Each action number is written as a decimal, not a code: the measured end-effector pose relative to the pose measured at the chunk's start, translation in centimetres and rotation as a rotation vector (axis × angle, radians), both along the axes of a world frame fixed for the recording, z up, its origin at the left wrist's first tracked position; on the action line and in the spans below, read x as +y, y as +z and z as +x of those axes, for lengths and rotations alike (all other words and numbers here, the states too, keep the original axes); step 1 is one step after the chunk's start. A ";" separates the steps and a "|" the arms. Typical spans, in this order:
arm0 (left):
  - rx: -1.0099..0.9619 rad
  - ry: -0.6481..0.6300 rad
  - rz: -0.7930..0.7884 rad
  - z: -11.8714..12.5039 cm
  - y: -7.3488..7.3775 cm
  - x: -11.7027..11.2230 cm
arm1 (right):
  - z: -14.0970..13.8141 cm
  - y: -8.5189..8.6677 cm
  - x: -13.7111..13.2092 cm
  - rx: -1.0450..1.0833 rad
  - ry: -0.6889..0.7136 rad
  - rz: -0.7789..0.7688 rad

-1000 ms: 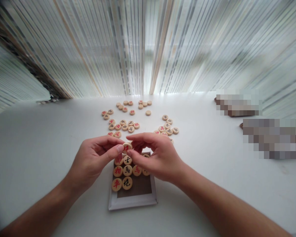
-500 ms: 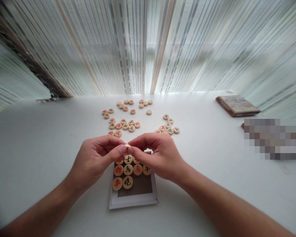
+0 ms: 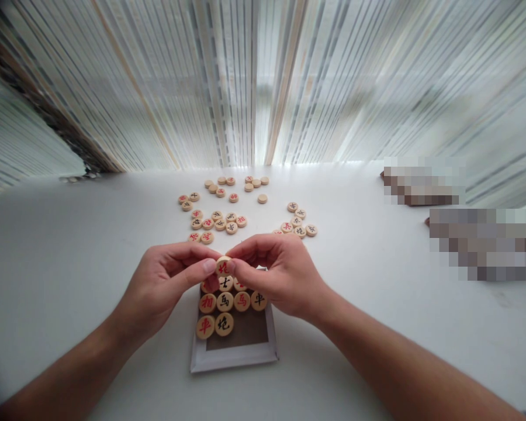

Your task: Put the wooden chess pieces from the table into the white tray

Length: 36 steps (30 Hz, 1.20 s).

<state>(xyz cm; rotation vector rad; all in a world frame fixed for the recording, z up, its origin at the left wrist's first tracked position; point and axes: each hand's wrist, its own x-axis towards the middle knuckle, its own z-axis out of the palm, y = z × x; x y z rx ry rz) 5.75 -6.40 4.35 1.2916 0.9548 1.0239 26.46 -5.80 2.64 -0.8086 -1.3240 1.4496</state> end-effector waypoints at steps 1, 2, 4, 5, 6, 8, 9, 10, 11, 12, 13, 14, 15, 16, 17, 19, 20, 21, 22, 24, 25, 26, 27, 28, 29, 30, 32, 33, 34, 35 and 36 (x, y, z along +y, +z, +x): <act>-0.013 -0.001 -0.002 0.0 0.0 0.0 | 0.0 0.1 0.0 0.000 -0.003 -0.006; -0.025 0.000 -0.005 0.1 0.0 0.0 | 0.0 0.2 0.0 0.001 -0.006 -0.012; -0.040 0.005 -0.011 0.2 0.0 -0.1 | -0.1 0.4 0.0 -0.001 -0.012 -0.022; -0.040 0.008 -0.010 0.2 0.0 -0.1 | -0.1 0.5 0.1 -0.002 -0.015 -0.028; -0.036 0.012 -0.006 0.2 0.1 -0.2 | -0.1 0.5 0.1 -0.002 -0.020 -0.034; -0.017 0.017 0.014 0.2 0.1 -0.2 | -0.2 0.6 0.1 0.005 -0.021 -0.047; -0.004 0.018 0.028 0.1 0.1 -0.3 | -0.2 0.7 0.1 0.014 -0.019 -0.056; 0.010 0.021 0.044 0.1 0.1 -0.3 | -0.3 0.7 0.1 0.026 -0.015 -0.064; 0.024 0.025 0.058 0.1 0.1 -0.3 | -0.3 0.8 0.1 0.036 -0.011 -0.074; 0.038 0.033 0.072 0.1 0.0 -0.4 | -0.3 0.8 0.1 0.043 -0.008 -0.084; 0.050 0.038 0.085 0.1 0.0 -0.4 | -0.3 0.8 0.1 0.044 -0.007 -0.095; 0.059 0.042 0.094 0.2 0.0 -0.5 | -0.3 0.8 0.1 0.042 -0.006 -0.108; 0.065 0.041 0.100 0.3 -0.1 -0.5 | -0.3 0.8 0.1 0.037 -0.005 -0.123; 0.066 0.037 0.101 0.3 -0.1 -0.6 | -0.2 0.7 0.1 0.035 -0.004 -0.138; 0.062 0.031 0.098 0.4 -0.1 -0.6 | -0.2 0.7 0.0 0.037 0.000 -0.152; 0.039 0.028 0.089 0.4 -0.1 -0.6 | -0.2 0.6 0.0 0.058 0.014 -0.176; 0.023 0.034 0.086 0.4 -0.1 -0.6 | -0.1 0.5 0.0 0.073 0.022 -0.190; 0.009 0.043 0.082 0.4 0.0 -0.6 | -0.1 0.5 0.0 0.087 0.031 -0.207; -0.003 0.054 0.080 0.4 0.0 -0.5 | -0.1 0.4 0.0 0.100 0.038 -0.227; -0.010 0.074 0.074 0.3 0.0 -0.3 | -0.1 0.4 0.0 0.122 0.044 -0.268; -0.007 0.084 0.071 0.3 0.0 -0.3 | -0.1 0.4 0.0 0.130 0.045 -0.285; -0.005 0.090 0.067 0.3 0.0 -0.2 | -0.1 0.4 0.0 0.137 0.047 -0.297; -0.007 0.091 0.061 0.3 0.0 -0.1 | -0.1 0.4 0.0 0.143 0.049 -0.306; -0.013 0.087 0.052 0.3 0.0 -0.1 | 0.0 0.5 0.0 0.146 0.052 -0.316; -0.021 0.080 0.040 0.3 0.0 -0.1 | 0.0 0.5 0.0 0.147 0.052 -0.325; -0.032 0.073 0.027 0.3 0.0 -0.1 | 0.0 0.6 0.1 0.146 0.052 -0.334; -0.051 0.068 0.002 0.3 -0.1 -0.1 | 0.0 0.7 0.1 0.148 0.045 -0.349; -0.059 0.070 -0.006 0.4 -0.2 -0.1 | 0.0 0.8 0.2 0.149 0.044 -0.353; -0.066 0.072 -0.011 0.4 -0.2 -0.2 | 0.0 0.8 0.2 0.151 0.045 -0.353; -0.074 0.074 -0.014 0.4 -0.3 -0.2 | 0.0 0.9 0.3 0.152 0.048 -0.350; -0.082 0.073 -0.016 0.4 -0.4 -0.2 | 0.0 0.9 0.3 0.153 0.054 -0.341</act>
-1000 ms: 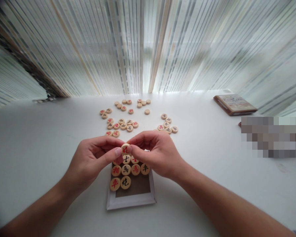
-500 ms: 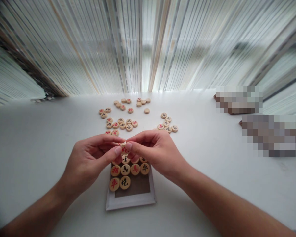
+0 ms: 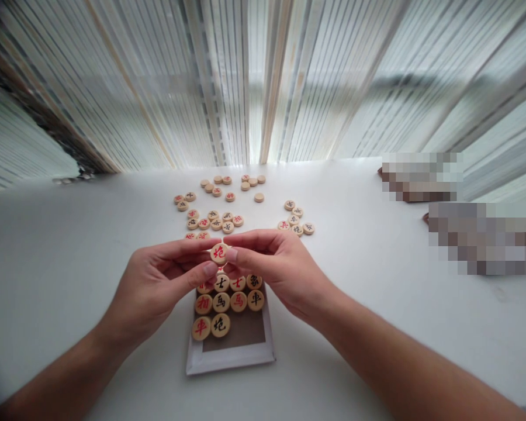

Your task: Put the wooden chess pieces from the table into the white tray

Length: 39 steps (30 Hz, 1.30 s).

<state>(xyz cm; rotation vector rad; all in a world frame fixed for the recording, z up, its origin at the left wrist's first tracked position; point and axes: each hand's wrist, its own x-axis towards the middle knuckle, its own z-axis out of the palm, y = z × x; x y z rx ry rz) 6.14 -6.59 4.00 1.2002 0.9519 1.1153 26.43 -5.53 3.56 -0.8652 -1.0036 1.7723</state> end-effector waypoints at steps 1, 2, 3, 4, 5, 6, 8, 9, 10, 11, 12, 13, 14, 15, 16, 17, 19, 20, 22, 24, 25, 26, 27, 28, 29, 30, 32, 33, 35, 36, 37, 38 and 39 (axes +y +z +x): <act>-0.005 0.000 -0.001 0.0 0.0 0.0 | 0.0 0.0 0.0 0.001 0.006 0.010; -0.011 0.001 0.000 0.0 -0.1 0.0 | 0.0 0.0 0.0 0.002 0.013 0.022; -0.015 0.004 0.001 0.0 -0.1 0.0 | 0.1 0.0 0.0 0.003 0.017 0.033; -0.019 0.005 0.003 0.1 0.0 0.0 | 0.1 -0.1 0.0 0.002 0.021 0.042; -0.021 0.004 0.005 0.1 0.0 -0.1 | 0.1 -0.1 0.0 -0.002 0.025 0.050; -0.022 0.002 0.009 0.1 0.0 -0.1 | 0.1 -0.1 0.0 -0.010 0.025 0.057; -0.019 -0.007 0.021 0.1 0.1 -0.1 | 0.0 -0.2 0.0 -0.037 0.018 0.077; -0.011 -0.012 0.029 0.1 0.1 -0.1 | 0.0 -0.3 0.0 -0.052 0.014 0.089; 0.002 -0.012 0.040 0.1 0.1 -0.2 | 0.0 -0.3 -0.1 -0.066 0.008 0.102; 0.020 -0.010 0.054 0.1 0.1 -0.2 | -0.1 -0.3 -0.1 -0.079 0.000 0.116; 0.047 -0.007 0.070 0.0 0.0 -0.3 | -0.1 -0.3 -0.1 -0.091 -0.009 0.126; 0.082 -0.001 0.094 0.0 -0.1 -0.3 | -0.1 -0.4 -0.2 -0.103 -0.020 0.133; 0.125 0.007 0.128 0.0 -0.2 -0.4 | -0.2 -0.4 -0.2 -0.118 -0.032 0.138; 0.175 0.019 0.174 -0.1 -0.4 -0.5 | -0.2 -0.4 -0.3 -0.135 -0.044 0.140; 0.232 0.032 0.231 -0.1 -0.5 -0.5 | -0.2 -0.5 -0.3 -0.150 -0.055 0.139; 0.291 0.045 0.296 -0.1 -0.6 -0.6 | -0.2 -0.5 -0.4 -0.163 -0.063 0.135; 0.393 0.060 0.430 -0.1 -0.7 -0.7 | -0.2 -0.6 -0.4 -0.175 -0.073 0.119; 0.428 0.058 0.482 -0.1 -0.8 -0.7 | -0.3 -0.6 -0.4 -0.173 -0.074 0.107; 0.456 0.042 0.555 -0.2 -0.8 -0.7 | -0.3 -0.6 -0.5 -0.156 -0.075 0.087; 0.451 0.032 0.576 -0.3 -0.7 -0.7 | -0.3 -0.6 -0.4 -0.127 -0.071 0.072; 0.444 0.030 0.571 -0.3 -0.7 -0.7 | -0.3 -0.5 -0.4 -0.115 -0.068 0.068; 0.433 0.029 0.557 -0.3 -0.7 -0.7 | -0.3 -0.5 -0.4 -0.109 -0.063 0.067; 0.419 0.029 0.536 -0.3 -0.7 -0.7 | -0.3 -0.5 -0.4 -0.105 -0.056 0.068; 0.403 0.028 0.511 -0.3 -0.7 -0.7 | -0.3 -0.4 -0.4 -0.101 -0.046 0.070; 0.382 0.029 0.484 -0.3 -0.7 -0.7 | -0.2 -0.4 -0.4 -0.093 -0.034 0.069; 0.357 0.031 0.457 -0.3 -0.6 -0.7 | -0.2 -0.3 -0.3 -0.080 -0.020 0.067; 0.297 0.040 0.396 -0.2 -0.6 -0.7 | -0.1 -0.3 -0.3 -0.043 0.010 0.056; 0.262 0.041 0.364 -0.2 -0.5 -0.7 | -0.1 -0.3 -0.3 -0.026 0.023 0.054; 0.186 0.037 0.297 0.0 -0.3 -0.7 | -0.1 -0.3 -0.2 -0.006 0.038 0.055; 0.146 0.033 0.265 0.0 -0.2 -0.7 | -0.1 -0.3 -0.3 -0.003 0.042 0.057; 0.109 0.029 0.238 0.1 -0.1 -0.6 | -0.1 -0.4 -0.3 -0.004 0.045 0.057; 0.074 0.028 0.217 0.2 0.0 -0.6 | -0.1 -0.4 -0.3 -0.005 0.049 0.057; 0.045 0.029 0.201 0.3 0.1 -0.6 | -0.1 -0.4 -0.3 -0.006 0.053 0.058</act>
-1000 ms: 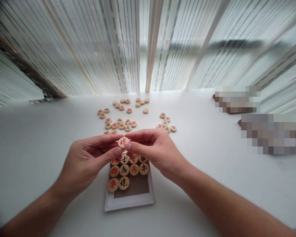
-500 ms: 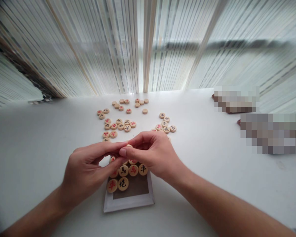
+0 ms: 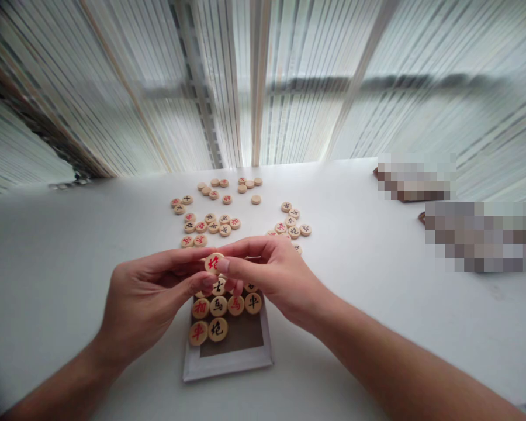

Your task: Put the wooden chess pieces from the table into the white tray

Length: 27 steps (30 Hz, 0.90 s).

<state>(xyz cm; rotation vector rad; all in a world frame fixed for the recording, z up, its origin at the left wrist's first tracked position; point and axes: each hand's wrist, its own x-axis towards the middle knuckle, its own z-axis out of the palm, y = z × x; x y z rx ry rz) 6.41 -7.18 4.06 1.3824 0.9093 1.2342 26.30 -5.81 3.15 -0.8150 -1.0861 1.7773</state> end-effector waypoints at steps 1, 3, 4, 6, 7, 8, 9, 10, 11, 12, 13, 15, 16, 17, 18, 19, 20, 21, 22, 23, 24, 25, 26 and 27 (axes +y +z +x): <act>-0.022 0.000 -0.010 0.1 0.1 0.0 | 0.0 0.0 0.0 -0.001 0.004 0.002; -0.040 -0.001 -0.018 0.1 0.1 0.1 | -0.1 0.1 0.0 0.001 0.005 0.004; -0.038 0.000 -0.020 0.1 0.1 0.1 | -0.1 0.1 -0.1 -0.002 0.001 0.003; -0.018 0.001 -0.018 0.1 0.0 0.0 | 0.0 0.2 -0.1 -0.020 -0.022 -0.007; -0.002 0.000 -0.014 0.1 -0.2 0.0 | 0.0 0.2 -0.1 -0.035 -0.037 -0.013; 0.017 -0.001 -0.007 0.0 -0.3 0.0 | 0.0 0.2 -0.1 -0.051 -0.050 -0.019; 0.040 -0.002 0.004 -0.1 -0.4 0.0 | 0.0 0.1 -0.1 -0.066 -0.061 -0.026; 0.067 -0.003 0.024 -0.1 -0.5 -0.1 | -0.1 0.1 -0.2 -0.075 -0.070 -0.032; 0.097 -0.001 0.053 -0.2 -0.7 -0.1 | -0.1 0.0 -0.2 -0.082 -0.076 -0.038; 0.129 0.000 0.090 -0.2 -0.8 -0.1 | -0.1 0.0 -0.2 -0.088 -0.079 -0.044; 0.160 0.004 0.135 -0.3 -0.9 -0.1 | -0.2 -0.1 -0.1 -0.093 -0.080 -0.049; 0.219 0.013 0.223 -0.4 -1.0 -0.1 | -0.3 -0.2 -0.1 -0.100 -0.085 -0.055; 0.242 0.014 0.258 -0.4 -1.0 -0.1 | -0.3 -0.2 -0.1 -0.104 -0.087 -0.053; 0.258 0.016 0.284 -0.5 -1.1 -0.1 | -0.3 -0.2 -0.1 -0.107 -0.084 -0.048; 0.267 0.016 0.298 -0.5 -1.1 -0.1 | -0.3 -0.2 -0.2 -0.105 -0.075 -0.043; 0.267 0.014 0.304 -0.5 -1.1 -0.2 | -0.4 -0.1 -0.2 -0.099 -0.060 -0.041; 0.261 0.009 0.300 -0.5 -1.2 -0.2 | -0.4 -0.1 -0.3 -0.092 -0.043 -0.039; 0.248 0.003 0.292 -0.5 -1.2 -0.2 | -0.4 0.0 -0.3 -0.084 -0.027 -0.039; 0.230 -0.005 0.279 -0.5 -1.1 -0.2 | -0.4 0.1 -0.4 -0.075 -0.014 -0.040; 0.210 -0.017 0.260 -0.5 -1.1 -0.2 | -0.4 0.1 -0.4 -0.066 -0.008 -0.038; 0.186 -0.034 0.238 -0.5 -1.1 -0.3 | -0.4 0.2 -0.5 -0.059 -0.005 -0.033; 0.159 -0.051 0.215 -0.5 -1.0 -0.3 | -0.4 0.2 -0.5 -0.052 -0.003 -0.026; 0.132 -0.069 0.189 -0.4 -1.0 -0.3 | -0.4 0.3 -0.5 -0.045 0.001 -0.020; 0.105 -0.084 0.162 -0.4 -0.9 -0.3 | -0.4 0.3 -0.6 -0.040 0.005 -0.014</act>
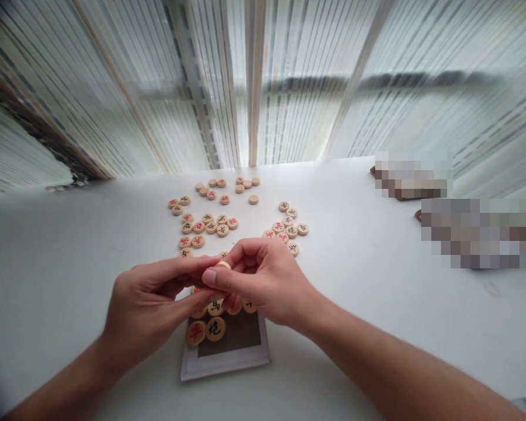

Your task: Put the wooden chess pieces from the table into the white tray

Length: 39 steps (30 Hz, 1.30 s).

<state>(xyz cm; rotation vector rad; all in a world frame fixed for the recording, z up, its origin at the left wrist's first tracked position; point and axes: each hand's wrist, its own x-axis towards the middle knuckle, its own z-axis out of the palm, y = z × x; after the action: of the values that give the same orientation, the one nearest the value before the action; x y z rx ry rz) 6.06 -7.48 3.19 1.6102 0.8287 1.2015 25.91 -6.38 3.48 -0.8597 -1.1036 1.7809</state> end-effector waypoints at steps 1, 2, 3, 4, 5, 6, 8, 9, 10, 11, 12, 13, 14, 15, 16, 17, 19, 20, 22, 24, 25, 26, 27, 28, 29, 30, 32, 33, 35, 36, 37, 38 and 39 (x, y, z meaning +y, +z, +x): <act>-0.023 -0.012 -0.030 0.1 0.1 0.0 | 0.0 0.0 0.0 0.004 0.002 0.007; -0.045 -0.022 -0.058 0.2 0.2 0.0 | 0.0 0.0 0.0 0.007 0.002 0.012; -0.066 -0.031 -0.084 0.2 0.2 0.1 | 0.0 0.1 0.0 0.008 0.001 0.016; -0.086 -0.039 -0.108 0.3 0.3 0.1 | 0.1 0.1 -0.1 0.008 0.001 0.019; -0.103 -0.043 -0.130 0.4 0.4 0.1 | 0.1 0.1 0.0 0.008 0.002 0.021; -0.117 -0.043 -0.150 0.4 0.5 0.2 | 0.1 0.1 0.0 0.008 0.004 0.022; -0.130 -0.030 -0.183 0.5 0.6 0.2 | 0.1 0.2 0.0 0.009 0.012 0.025; -0.130 -0.017 -0.194 0.4 0.7 0.2 | 0.1 0.2 0.0 0.012 0.018 0.027; -0.129 -0.004 -0.202 0.4 0.7 0.2 | 0.2 0.2 0.1 0.019 0.025 0.030; -0.129 0.008 -0.206 0.4 0.8 0.2 | 0.2 0.2 0.1 0.029 0.032 0.033; -0.131 0.021 -0.211 0.3 0.8 0.2 | 0.2 0.2 0.2 0.043 0.039 0.037; -0.135 0.032 -0.216 0.3 0.8 0.2 | 0.2 0.2 0.2 0.058 0.046 0.042; -0.140 0.041 -0.221 0.2 0.8 0.2 | 0.2 0.2 0.2 0.074 0.053 0.049; -0.146 0.049 -0.229 0.2 0.8 0.2 | 0.2 0.2 0.3 0.090 0.060 0.056; -0.151 0.055 -0.236 0.2 0.8 0.2 | 0.2 0.2 0.3 0.104 0.067 0.064; -0.156 0.058 -0.239 0.2 0.8 0.2 | 0.2 0.2 0.3 0.116 0.074 0.072; -0.169 0.056 -0.240 0.3 0.9 0.3 | 0.3 0.2 0.3 0.131 0.085 0.086; -0.177 0.053 -0.242 0.3 0.9 0.3 | 0.3 0.2 0.3 0.136 0.089 0.089; -0.191 0.047 -0.249 0.4 1.0 0.4 | 0.3 0.1 0.3 0.136 0.092 0.086; -0.195 0.050 -0.262 0.5 1.1 0.4 | 0.3 0.0 0.4 0.130 0.086 0.075; -0.194 0.053 -0.267 0.5 1.1 0.4 | 0.3 0.0 0.4 0.126 0.081 0.071; -0.193 0.058 -0.270 0.5 1.1 0.4 | 0.3 -0.1 0.4 0.122 0.076 0.069; -0.192 0.062 -0.270 0.5 1.1 0.4 | 0.3 -0.2 0.5 0.118 0.070 0.068; -0.191 0.065 -0.270 0.5 1.1 0.4 | 0.3 -0.2 0.5 0.116 0.064 0.068; -0.190 0.065 -0.268 0.4 1.0 0.4 | 0.3 -0.3 0.6 0.115 0.057 0.072; -0.190 0.066 -0.265 0.4 1.0 0.5 | 0.3 -0.4 0.6 0.114 0.048 0.077; -0.188 0.068 -0.257 0.4 0.9 0.5 | 0.4 -0.5 0.7 0.102 0.021 0.086; -0.185 0.072 -0.252 0.4 0.9 0.5 | 0.4 -0.5 0.7 0.090 0.006 0.091; -0.175 0.080 -0.243 0.4 0.9 0.5 | 0.4 -0.5 0.8 0.057 -0.023 0.098; -0.168 0.084 -0.238 0.4 0.8 0.5 | 0.4 -0.5 0.8 0.040 -0.034 0.102; -0.159 0.087 -0.233 0.4 0.8 0.5 | 0.4 -0.4 0.8 0.026 -0.041 0.107; -0.151 0.091 -0.227 0.4 0.8 0.5 | 0.4 -0.3 0.9 0.015 -0.046 0.113; -0.143 0.095 -0.221 0.4 0.8 0.5 | 0.4 -0.3 0.9 0.007 -0.052 0.117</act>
<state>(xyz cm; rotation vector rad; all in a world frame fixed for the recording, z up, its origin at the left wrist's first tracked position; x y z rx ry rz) 6.43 -6.96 4.03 1.3044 0.9203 1.2299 26.26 -5.52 3.21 -0.8040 -1.1586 1.6592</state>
